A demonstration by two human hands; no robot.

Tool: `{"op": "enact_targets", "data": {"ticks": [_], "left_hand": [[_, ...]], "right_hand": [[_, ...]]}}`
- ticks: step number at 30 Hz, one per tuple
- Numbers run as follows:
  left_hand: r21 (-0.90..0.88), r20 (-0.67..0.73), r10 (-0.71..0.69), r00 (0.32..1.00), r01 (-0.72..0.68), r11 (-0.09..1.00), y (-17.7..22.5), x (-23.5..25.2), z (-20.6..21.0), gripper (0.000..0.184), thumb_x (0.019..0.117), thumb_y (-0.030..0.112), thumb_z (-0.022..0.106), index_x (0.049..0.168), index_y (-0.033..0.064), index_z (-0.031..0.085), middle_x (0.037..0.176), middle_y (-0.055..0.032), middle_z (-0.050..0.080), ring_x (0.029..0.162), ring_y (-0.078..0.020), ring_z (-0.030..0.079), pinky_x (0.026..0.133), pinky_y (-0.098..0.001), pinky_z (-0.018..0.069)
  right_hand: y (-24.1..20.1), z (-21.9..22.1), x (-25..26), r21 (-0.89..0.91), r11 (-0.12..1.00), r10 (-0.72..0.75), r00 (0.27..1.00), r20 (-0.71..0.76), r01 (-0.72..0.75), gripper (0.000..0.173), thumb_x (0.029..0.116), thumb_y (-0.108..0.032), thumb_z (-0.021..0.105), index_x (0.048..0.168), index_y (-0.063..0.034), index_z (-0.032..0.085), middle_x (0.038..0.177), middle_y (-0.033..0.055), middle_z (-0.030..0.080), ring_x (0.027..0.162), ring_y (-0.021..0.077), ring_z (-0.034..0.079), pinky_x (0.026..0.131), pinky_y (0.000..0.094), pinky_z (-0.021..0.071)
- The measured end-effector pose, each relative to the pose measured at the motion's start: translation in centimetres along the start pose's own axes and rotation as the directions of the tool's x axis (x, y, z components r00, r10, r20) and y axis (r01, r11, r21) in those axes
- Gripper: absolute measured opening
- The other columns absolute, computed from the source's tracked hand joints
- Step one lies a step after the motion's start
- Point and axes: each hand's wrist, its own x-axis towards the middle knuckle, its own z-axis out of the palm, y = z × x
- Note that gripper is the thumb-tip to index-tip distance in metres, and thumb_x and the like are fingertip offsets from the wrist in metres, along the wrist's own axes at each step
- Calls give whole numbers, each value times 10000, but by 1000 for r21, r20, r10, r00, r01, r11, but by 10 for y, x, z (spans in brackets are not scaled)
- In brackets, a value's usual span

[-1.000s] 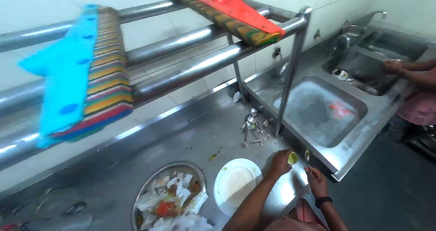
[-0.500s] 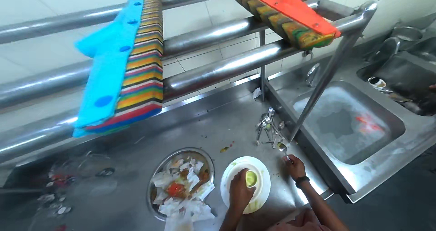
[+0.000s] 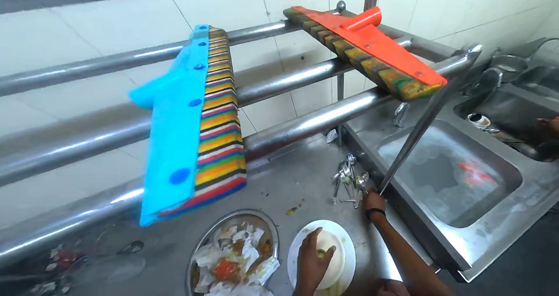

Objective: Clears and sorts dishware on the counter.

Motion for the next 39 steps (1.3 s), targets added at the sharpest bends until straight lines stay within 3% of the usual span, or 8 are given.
{"op": "enact_targets", "data": {"ticks": [5,11,14,19,25,31,34,39], "left_hand": [[2,169,105,980,-107,994,51,83,19,450,1010,363,593,1380,110,633,1368,-104,643,1250,-226,629,1100,-420,494],[329,304,36,952,-140,934,94,186,82,383,1017,311,562,1286,66,678,1341,-150,640,1228,-319,630,1024,-522,522],[445,312,-11,950,-136,885,102,211,103,392,993,309,592,1264,41,680,1344,-180,633,1213,-357,629,989,-552,527],[502,294,-83,952,-80,861,118,216,107,364,941,307,652,1167,27,703,1205,-195,695,1103,-376,678,884,-589,549],[501,249,-140,958,-3,866,124,213,108,346,878,285,743,1091,13,717,1120,-212,715,1064,-399,685,839,-600,553],[554,316,-314,895,95,827,131,209,97,521,852,455,715,1145,24,717,1240,-182,695,1180,-341,659,945,-576,531],[550,359,-354,863,111,828,126,197,90,527,852,496,708,1115,40,737,1239,-171,700,1193,-341,653,955,-593,520],[553,335,-295,895,67,831,118,184,94,500,881,482,667,1121,47,726,1221,-159,707,1177,-322,664,953,-567,533]], "right_hand": [[30,5,-28,-73,997,19,988,152,-8,431,1049,-384,491,1314,-71,625,1255,186,692,1195,356,661,991,572,523],[98,-11,-79,77,996,-53,977,206,37,407,999,-413,585,1167,-62,706,1105,177,723,1070,347,690,953,579,524],[136,-43,-115,351,924,-166,986,12,151,304,964,-332,634,1042,-50,717,826,103,687,754,246,663,745,486,552],[165,-121,-129,505,832,-38,932,-361,230,208,964,-224,636,1017,-47,731,718,45,651,610,163,597,596,405,524],[169,-166,-64,459,888,202,869,-453,33,255,1018,-223,653,1162,-20,709,825,185,654,741,346,608,736,586,489],[126,-130,-63,549,814,36,927,-374,189,235,1000,-209,658,1165,-57,728,772,104,658,667,245,601,675,491,515],[108,-88,-78,601,780,-49,974,-219,174,256,985,-241,654,1162,-72,731,915,95,723,780,222,668,777,465,560],[94,-35,-93,615,773,-162,986,-42,153,279,951,-289,666,1154,-109,735,754,20,630,627,142,551,650,373,500]]}}
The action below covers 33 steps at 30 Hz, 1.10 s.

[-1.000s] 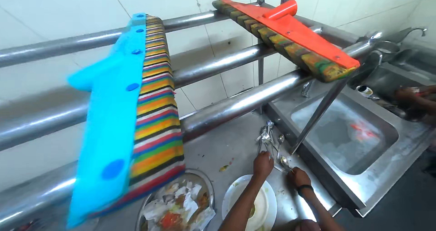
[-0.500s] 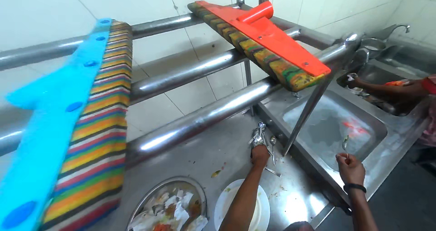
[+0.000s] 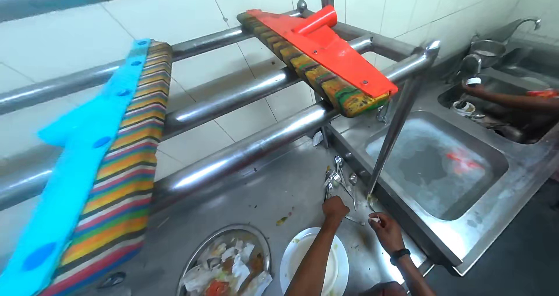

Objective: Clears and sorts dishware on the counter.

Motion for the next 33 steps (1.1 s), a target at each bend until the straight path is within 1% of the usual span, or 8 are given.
{"op": "enact_targets", "data": {"ticks": [4,8,12,17,22,25,29,33], "left_hand": [[8,-170,86,982,-86,996,3,21,7,523,948,500,618,1198,48,700,1256,-167,682,1166,-336,661,950,-557,540],[47,-258,148,955,-140,989,12,37,9,396,968,371,621,1149,31,714,1192,-183,699,1114,-357,677,912,-559,556],[9,-225,135,965,-136,991,20,38,1,302,970,294,631,1077,29,727,1121,-199,720,1075,-383,688,867,-592,553],[-85,-152,40,988,-53,995,15,33,-16,421,880,412,738,1068,36,737,1147,-199,717,1109,-371,677,899,-588,543],[-86,-68,8,998,-14,996,10,22,-18,542,860,499,737,1123,24,724,1183,-202,710,1139,-372,672,922,-599,535],[-119,-102,22,995,-34,992,10,17,-12,561,874,500,742,1144,9,711,1193,-217,700,1151,-385,664,940,-600,534],[-132,-231,50,972,-82,988,12,31,2,363,931,342,699,1121,34,724,1150,-205,714,1095,-393,681,893,-597,554],[-136,-237,67,969,-101,986,19,40,3,321,975,288,641,1120,12,718,1167,-222,704,1117,-401,671,916,-593,546]], "right_hand": [[1,14,-7,-3,1000,22,999,48,-22,275,949,-314,665,1143,-132,735,700,-12,595,587,127,521,620,357,479],[1,13,-11,-9,1000,24,999,38,-23,272,944,-322,662,1129,-138,739,688,-20,585,577,123,512,613,357,474],[7,6,-15,-37,999,38,999,22,-38,228,934,-307,650,1060,-138,737,665,-25,563,572,128,505,606,369,464],[14,6,-19,-62,996,60,998,34,-58,219,927,-316,653,1037,-145,736,655,-22,550,573,138,505,608,386,460],[11,11,-17,-50,997,56,996,66,-53,223,936,-312,644,1043,-136,730,672,-16,546,583,140,495,616,384,456],[11,15,-15,-33,998,48,995,88,-46,230,938,-307,643,1057,-130,729,682,-12,553,590,139,500,622,381,462],[11,20,-14,-41,998,50,993,103,-46,219,938,-312,645,1043,-137,724,684,-12,558,595,139,507,624,380,460],[18,19,-18,-51,997,64,992,105,-59,224,939,-315,640,1045,-138,727,684,-11,565,592,140,512,628,381,466]]}}
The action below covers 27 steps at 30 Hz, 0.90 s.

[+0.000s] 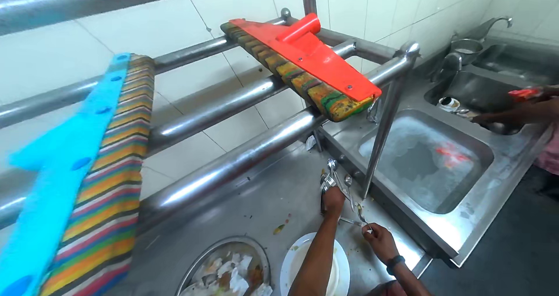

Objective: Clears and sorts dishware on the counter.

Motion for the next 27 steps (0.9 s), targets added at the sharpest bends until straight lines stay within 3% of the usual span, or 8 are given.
{"op": "enact_targets", "data": {"ticks": [8,10,13,17,20,23,25,27], "left_hand": [[-42,65,-34,997,37,998,3,12,-20,429,897,349,761,1104,-23,707,1174,-240,695,1137,-398,665,946,-591,538],[-98,145,-51,988,65,993,-3,12,-25,450,905,353,760,1119,-37,697,1130,-241,705,1047,-374,699,912,-562,560],[-201,258,-88,962,142,969,-23,8,-20,416,923,341,737,1125,-19,687,989,-174,744,848,-276,744,804,-449,613],[-311,279,-75,957,164,936,-44,-13,-21,368,915,293,747,1151,14,701,995,-144,755,868,-251,749,847,-449,609],[-380,199,-70,977,143,914,-56,-32,-21,318,932,280,731,1120,26,704,1013,-150,754,921,-266,748,881,-474,603],[-374,32,-96,995,101,922,-60,-52,-36,282,943,279,714,1116,57,727,1057,-147,742,1024,-307,710,948,-542,549],[-437,-131,-107,986,39,899,-61,-65,-45,240,962,242,696,1112,56,722,1016,-139,745,982,-303,714,917,-550,554],[-502,-316,-58,947,-115,858,-55,-79,-53,188,974,199,686,1095,58,713,963,-108,755,888,-252,735,844,-516,590]], "right_hand": [[10,-11,-7,-16,999,27,999,-25,-28,221,939,-311,637,1047,-142,731,681,-10,566,598,146,520,630,391,468],[11,-14,-6,-14,1000,24,999,-26,-24,223,938,-316,639,1040,-139,728,682,-10,564,599,145,515,633,390,466],[13,-16,-5,-11,999,48,999,-14,-48,225,943,-322,641,1046,-140,725,691,-7,562,608,148,516,639,393,466],[8,-14,-1,-7,999,39,999,-16,-40,218,945,-309,638,1042,-133,723,684,-11,553,602,143,508,634,391,459],[4,-11,-1,-16,1000,18,1000,-1,-18,238,949,-320,631,1061,-130,721,701,-3,567,620,154,525,650,400,471],[0,-10,1,-19,1000,4,1000,11,-4,256,946,-324,632,1078,-124,720,727,13,591,637,163,544,665,408,487],[1,-10,-1,-10,1000,9,1000,-2,-9,254,944,-332,639,1077,-132,721,722,5,585,628,152,537,652,396,481],[5,-12,-2,-2,1000,14,1000,-14,-14,242,943,-328,639,1069,-138,721,718,-2,580,625,147,532,648,389,477]]}}
